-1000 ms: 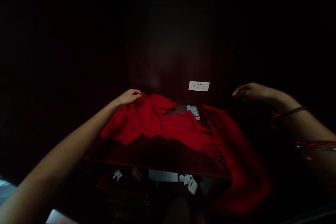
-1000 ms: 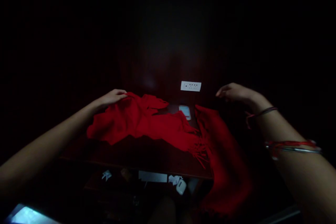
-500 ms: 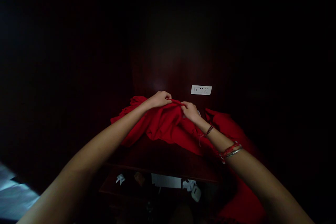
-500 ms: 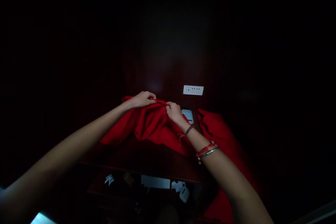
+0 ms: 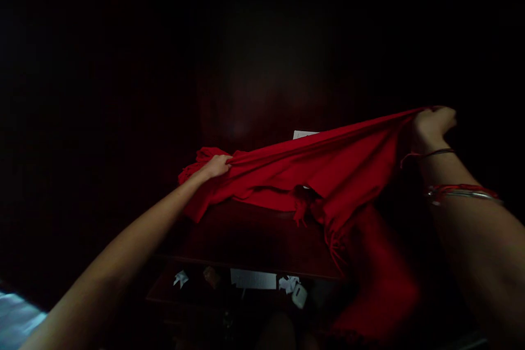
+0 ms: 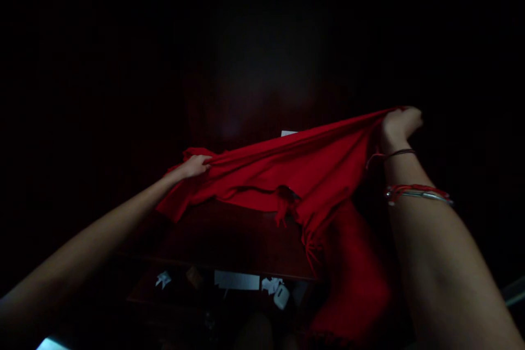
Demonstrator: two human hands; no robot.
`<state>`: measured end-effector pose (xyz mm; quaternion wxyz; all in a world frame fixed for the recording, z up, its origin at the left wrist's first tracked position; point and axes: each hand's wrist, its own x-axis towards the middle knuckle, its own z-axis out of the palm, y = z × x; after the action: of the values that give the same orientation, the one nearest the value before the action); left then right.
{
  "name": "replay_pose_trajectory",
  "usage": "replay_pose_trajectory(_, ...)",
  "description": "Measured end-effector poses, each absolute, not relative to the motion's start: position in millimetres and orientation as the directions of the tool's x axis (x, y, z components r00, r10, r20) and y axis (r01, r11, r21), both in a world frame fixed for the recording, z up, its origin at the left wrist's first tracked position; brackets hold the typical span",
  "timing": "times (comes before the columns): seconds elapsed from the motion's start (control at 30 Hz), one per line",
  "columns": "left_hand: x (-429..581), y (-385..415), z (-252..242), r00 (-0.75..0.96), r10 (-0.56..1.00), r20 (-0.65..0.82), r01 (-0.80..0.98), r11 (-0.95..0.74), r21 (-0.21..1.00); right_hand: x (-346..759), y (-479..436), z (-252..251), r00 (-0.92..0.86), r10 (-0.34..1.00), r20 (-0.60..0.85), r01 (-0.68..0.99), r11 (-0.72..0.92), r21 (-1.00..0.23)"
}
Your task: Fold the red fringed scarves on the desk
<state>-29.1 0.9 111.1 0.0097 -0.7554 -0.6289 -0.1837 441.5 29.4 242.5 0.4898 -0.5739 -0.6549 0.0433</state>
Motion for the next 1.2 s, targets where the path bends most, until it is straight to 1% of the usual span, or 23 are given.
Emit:
replay_pose_trajectory(0.03, -28, 1, 114, 0.148, 0.942, 0.301, 0.937, -0.231, 0.261, 445, 26, 238, 0.254, 0.733, 0.631, 0.756, 0.257, -0.602)
replay_pose_trajectory(0.07, -24, 0, 117, 0.160, 0.937, 0.309, 0.912, -0.260, 0.317, 441, 22, 229, 0.248, 0.743, 0.621, 0.803, 0.201, -0.561)
replay_pose_trajectory(0.1, -17, 0, 121, 0.182, 0.933, 0.311, 0.878, -0.297, 0.376, 428, 18, 218, 0.156, 0.797, 0.584, 0.849, 0.193, -0.491)
replay_pose_trajectory(0.13, -8, -1, 124, 0.218, 0.925, 0.311, 0.836, -0.341, 0.430, 409, 13, 204, -0.034, 0.853, 0.520, 0.876, 0.276, -0.396)
replay_pose_trajectory(0.17, 3, -2, 126, 0.260, 0.913, 0.313, 0.793, -0.387, 0.470, 384, 8, 189, -0.144, 0.869, 0.474, 0.866, 0.342, -0.364)
replay_pose_trajectory(0.23, 27, -5, 131, 0.341, 0.879, 0.333, 0.730, -0.471, 0.495, 328, -3, 158, -0.312, 0.849, 0.427, 0.819, 0.468, -0.332)
replay_pose_trajectory(0.27, 39, -6, 133, 0.375, 0.859, 0.348, 0.714, -0.507, 0.482, 301, -8, 145, -0.416, 0.812, 0.409, 0.769, 0.554, -0.318)
replay_pose_trajectory(0.3, 48, -8, 135, 0.402, 0.841, 0.363, 0.708, -0.537, 0.459, 277, -13, 134, -0.537, 0.731, 0.421, 0.680, 0.671, -0.296)
replay_pose_trajectory(0.33, 56, -9, 137, 0.422, 0.823, 0.381, 0.708, -0.562, 0.428, 257, -16, 127, -0.572, 0.686, 0.450, 0.635, 0.718, -0.287)
replay_pose_trajectory(0.43, 64, -14, 138, 0.432, 0.794, 0.427, 0.770, -0.571, 0.284, 229, -21, 123, -0.497, 0.717, 0.488, 0.681, 0.671, -0.293)
replay_pose_trajectory(0.57, 43, -15, 129, 0.306, 0.832, 0.463, 0.927, -0.371, 0.054, 249, -12, 157, -0.357, 0.741, 0.569, 0.738, 0.597, -0.315)
replay_pose_trajectory(0.67, 7, -11, 121, 0.197, 0.864, 0.463, 0.969, -0.242, 0.041, 290, -2, 199, -0.113, 0.742, 0.660, 0.790, 0.470, -0.394)
replay_pose_trajectory(0.73, -22, -8, 118, 0.133, 0.863, 0.488, 0.970, -0.214, 0.113, 323, 3, 225, 0.084, 0.717, 0.692, 0.803, 0.361, -0.473)
replay_pose_trajectory(0.77, -36, -6, 117, 0.090, 0.864, 0.496, 0.961, -0.206, 0.184, 338, 4, 235, 0.188, 0.698, 0.691, 0.797, 0.302, -0.522)
replay_pose_trajectory(0.8, -48, -6, 116, 0.045, 0.876, 0.480, 0.936, -0.205, 0.285, 352, 4, 241, 0.276, 0.686, 0.673, 0.785, 0.244, -0.570)
replay_pose_trajectory(0.87, -66, -6, 113, -0.025, 0.937, 0.349, 0.822, -0.180, 0.541, 372, 4, 243, 0.319, 0.777, 0.543, 0.771, 0.120, -0.625)
replay_pose_trajectory(0.93, -73, -7, 112, -0.041, 0.985, 0.169, 0.630, -0.106, 0.769, 378, 4, 233, 0.194, 0.906, 0.377, 0.770, 0.097, -0.630)
replay_pose_trajectory(1.0, -74, -7, 118, -0.078, 0.995, 0.064, 0.418, -0.025, 0.908, 373, 4, 218, -0.024, 0.976, 0.219, 0.741, 0.164, -0.652)
replay_pose_trajectory(1.03, -74, -6, 125, -0.129, 0.990, 0.050, 0.316, -0.007, 0.949, 370, 4, 212, -0.122, 0.978, 0.170, 0.711, 0.206, -0.672)
replay_pose_trajectory(1.07, -77, -5, 136, -0.200, 0.978, 0.061, 0.222, -0.015, 0.975, 367, 4, 208, -0.189, 0.970, 0.151, 0.678, 0.240, -0.695)
replay_pose_trajectory(1.13, -86, -2, 167, -0.355, 0.922, 0.155, 0.098, -0.128, 0.987, 363, 6, 207, -0.227, 0.955, 0.193, 0.617, 0.294, -0.730)
replay_pose_trajectory(1.17, -93, -1, 184, -0.420, 0.877, 0.233, 0.078, -0.222, 0.972, 363, 8, 208, -0.226, 0.946, 0.231, 0.587, 0.322, -0.743)
replay_pose_trajectory(1.2, -99, 0, 199, -0.466, 0.814, 0.346, 0.115, -0.332, 0.936, 363, 9, 210, -0.225, 0.938, 0.265, 0.558, 0.347, -0.754)
